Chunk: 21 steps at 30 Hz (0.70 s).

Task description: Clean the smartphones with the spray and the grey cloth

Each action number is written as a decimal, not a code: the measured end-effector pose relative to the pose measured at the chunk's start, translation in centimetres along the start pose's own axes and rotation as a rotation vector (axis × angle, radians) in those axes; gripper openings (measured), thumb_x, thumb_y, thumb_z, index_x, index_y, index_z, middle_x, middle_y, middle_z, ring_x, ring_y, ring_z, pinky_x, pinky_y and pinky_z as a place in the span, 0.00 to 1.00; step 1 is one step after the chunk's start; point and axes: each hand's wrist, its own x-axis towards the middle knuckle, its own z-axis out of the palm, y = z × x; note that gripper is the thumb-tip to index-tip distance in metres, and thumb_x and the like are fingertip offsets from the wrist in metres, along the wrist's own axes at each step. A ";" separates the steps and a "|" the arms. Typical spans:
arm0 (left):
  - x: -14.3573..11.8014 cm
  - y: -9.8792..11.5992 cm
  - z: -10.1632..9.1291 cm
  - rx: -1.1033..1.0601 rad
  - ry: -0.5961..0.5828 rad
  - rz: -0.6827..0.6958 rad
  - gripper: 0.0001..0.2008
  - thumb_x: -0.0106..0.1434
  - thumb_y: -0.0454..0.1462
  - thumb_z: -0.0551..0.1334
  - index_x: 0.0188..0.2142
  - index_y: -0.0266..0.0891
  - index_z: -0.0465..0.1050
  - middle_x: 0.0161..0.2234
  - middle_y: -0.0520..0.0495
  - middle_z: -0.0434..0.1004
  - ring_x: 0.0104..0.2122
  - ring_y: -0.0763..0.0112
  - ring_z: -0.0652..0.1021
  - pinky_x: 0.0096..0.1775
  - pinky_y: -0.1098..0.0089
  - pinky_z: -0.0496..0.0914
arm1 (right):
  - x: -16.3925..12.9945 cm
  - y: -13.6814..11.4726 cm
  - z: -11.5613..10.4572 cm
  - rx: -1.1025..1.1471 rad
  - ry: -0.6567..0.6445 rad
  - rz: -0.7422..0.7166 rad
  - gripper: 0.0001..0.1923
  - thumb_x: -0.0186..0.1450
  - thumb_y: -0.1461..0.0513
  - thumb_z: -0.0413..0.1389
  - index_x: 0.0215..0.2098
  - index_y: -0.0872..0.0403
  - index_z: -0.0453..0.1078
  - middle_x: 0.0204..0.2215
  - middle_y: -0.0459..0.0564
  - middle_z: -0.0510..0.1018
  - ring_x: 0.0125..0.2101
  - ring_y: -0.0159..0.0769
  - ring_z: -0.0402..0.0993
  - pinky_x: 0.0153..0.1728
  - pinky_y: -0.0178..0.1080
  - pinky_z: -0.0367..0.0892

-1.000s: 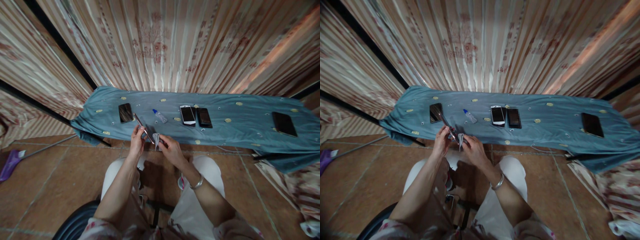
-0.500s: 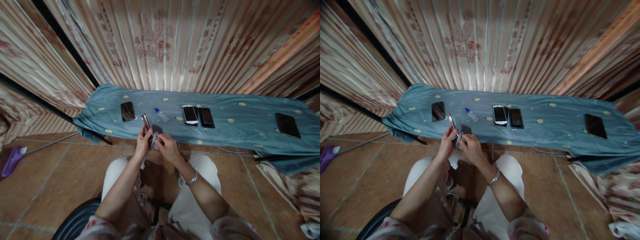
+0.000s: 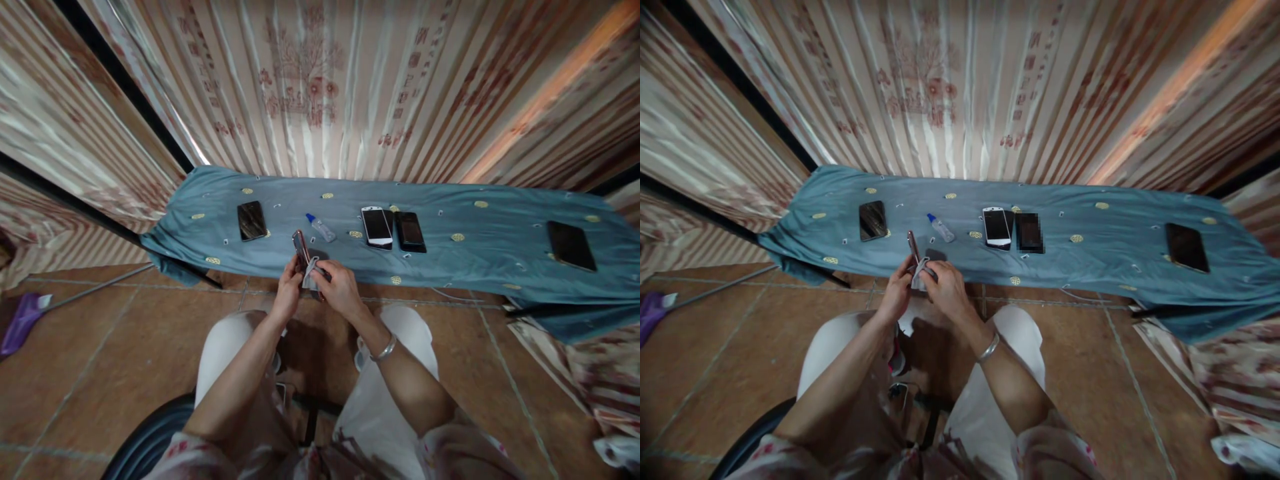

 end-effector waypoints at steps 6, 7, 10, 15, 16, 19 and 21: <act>-0.9 0.3 0.4 0.007 -0.081 -0.043 0.36 0.42 0.35 0.70 0.54 0.37 0.71 0.52 0.42 0.75 0.54 0.56 0.73 0.56 0.60 0.66 | 0.4 0.3 -0.6 0.017 -0.011 0.041 0.07 0.64 0.62 0.56 0.38 0.53 0.76 0.37 0.51 0.82 0.38 0.39 0.76 0.44 0.39 0.68; -0.9 0.3 0.4 0.016 -0.086 -0.040 0.38 0.40 0.35 0.72 0.54 0.37 0.71 0.52 0.42 0.75 0.54 0.56 0.73 0.55 0.60 0.67 | 0.4 0.3 -0.7 0.023 -0.012 0.045 0.07 0.64 0.62 0.56 0.38 0.53 0.76 0.37 0.51 0.82 0.38 0.39 0.76 0.43 0.39 0.68; -0.7 -0.1 0.2 0.045 -0.087 -0.029 0.41 0.37 0.34 0.74 0.54 0.38 0.70 0.52 0.42 0.75 0.53 0.56 0.73 0.54 0.60 0.68 | 0.5 0.4 -0.8 0.031 -0.012 0.056 0.07 0.65 0.61 0.55 0.37 0.52 0.76 0.36 0.50 0.82 0.37 0.38 0.76 0.42 0.38 0.68; -0.1 -1.3 -0.3 0.139 -0.058 0.008 0.43 0.35 0.35 0.76 0.55 0.39 0.70 0.49 0.43 0.75 0.50 0.57 0.75 0.55 0.59 0.68 | 0.6 0.6 -0.7 0.005 -0.040 0.081 0.07 0.64 0.61 0.56 0.36 0.52 0.76 0.35 0.49 0.82 0.36 0.37 0.76 0.41 0.37 0.67; -0.1 -1.5 -0.3 0.161 -0.054 0.026 0.44 0.35 0.35 0.76 0.55 0.39 0.69 0.49 0.43 0.74 0.49 0.57 0.75 0.55 0.59 0.68 | 0.6 0.7 -0.7 0.002 -0.037 0.084 0.07 0.64 0.61 0.56 0.35 0.52 0.76 0.34 0.49 0.82 0.36 0.37 0.76 0.41 0.37 0.68; 0.0 -2.1 -0.5 0.221 -0.057 0.100 0.46 0.37 0.35 0.76 0.58 0.39 0.66 0.51 0.42 0.73 0.51 0.57 0.74 0.55 0.57 0.67 | 0.8 0.9 -0.7 0.012 0.008 0.086 0.07 0.63 0.60 0.56 0.35 0.51 0.76 0.34 0.48 0.82 0.35 0.37 0.76 0.41 0.37 0.68; -0.1 -2.3 -0.6 0.289 -0.081 0.157 0.47 0.40 0.35 0.75 0.61 0.40 0.63 0.53 0.40 0.71 0.52 0.56 0.73 0.56 0.56 0.66 | 1.1 1.0 -0.7 0.024 0.038 0.094 0.08 0.64 0.60 0.55 0.35 0.51 0.76 0.33 0.48 0.82 0.34 0.36 0.76 0.39 0.37 0.68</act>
